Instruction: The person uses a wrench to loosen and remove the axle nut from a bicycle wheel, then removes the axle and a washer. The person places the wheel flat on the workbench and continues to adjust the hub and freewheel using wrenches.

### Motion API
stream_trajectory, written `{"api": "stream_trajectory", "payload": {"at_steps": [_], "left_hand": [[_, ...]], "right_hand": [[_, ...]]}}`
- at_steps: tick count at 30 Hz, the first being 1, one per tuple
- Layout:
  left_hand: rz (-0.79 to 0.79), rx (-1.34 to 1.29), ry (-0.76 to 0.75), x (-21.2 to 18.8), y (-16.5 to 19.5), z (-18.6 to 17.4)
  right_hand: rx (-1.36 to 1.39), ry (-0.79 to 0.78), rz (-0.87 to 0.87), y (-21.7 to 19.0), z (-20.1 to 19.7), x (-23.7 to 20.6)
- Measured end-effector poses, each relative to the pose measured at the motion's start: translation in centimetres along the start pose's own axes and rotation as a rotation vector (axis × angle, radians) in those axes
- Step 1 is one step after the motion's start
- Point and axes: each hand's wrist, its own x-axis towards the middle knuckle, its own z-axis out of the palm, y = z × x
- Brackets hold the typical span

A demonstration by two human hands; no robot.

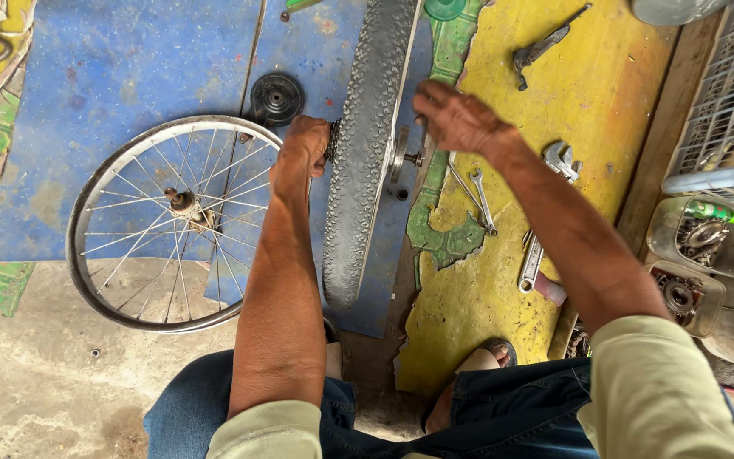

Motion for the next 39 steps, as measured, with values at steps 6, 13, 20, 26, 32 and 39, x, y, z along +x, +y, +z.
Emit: {"api": "stream_trajectory", "payload": {"at_steps": [6,13,20,26,32,39], "left_hand": [[0.027,-0.036,-0.013,0.8,-1.0,-0.2],[0.043,-0.060,-0.022,1.0,-1.5,0.1],[0.070,-0.089,-0.034,1.0,-1.1,0.2],[0.105,-0.141,-0.056,0.7,-1.7,-0.4],[0.172,-0.229,-0.097,-0.5,-2.2,-0.3],[0.269,-0.340,-0.159,-1.9,-2.5,-0.3]], "right_hand": [[0.367,0.179,0.158,4.4,-2.6,-1.0],[0.379,0.296,0.146,5.4,-9.8,-3.8],[0.271,0.347,0.078,-2.3,-16.3,-6.9],[0.214,0.459,0.003,-9.4,-16.0,-8.5],[1.087,0.765,0.201,-15.5,-12.9,-6.7],[1.573,0.769,0.488,-18.6,-8.1,-6.0]]}}
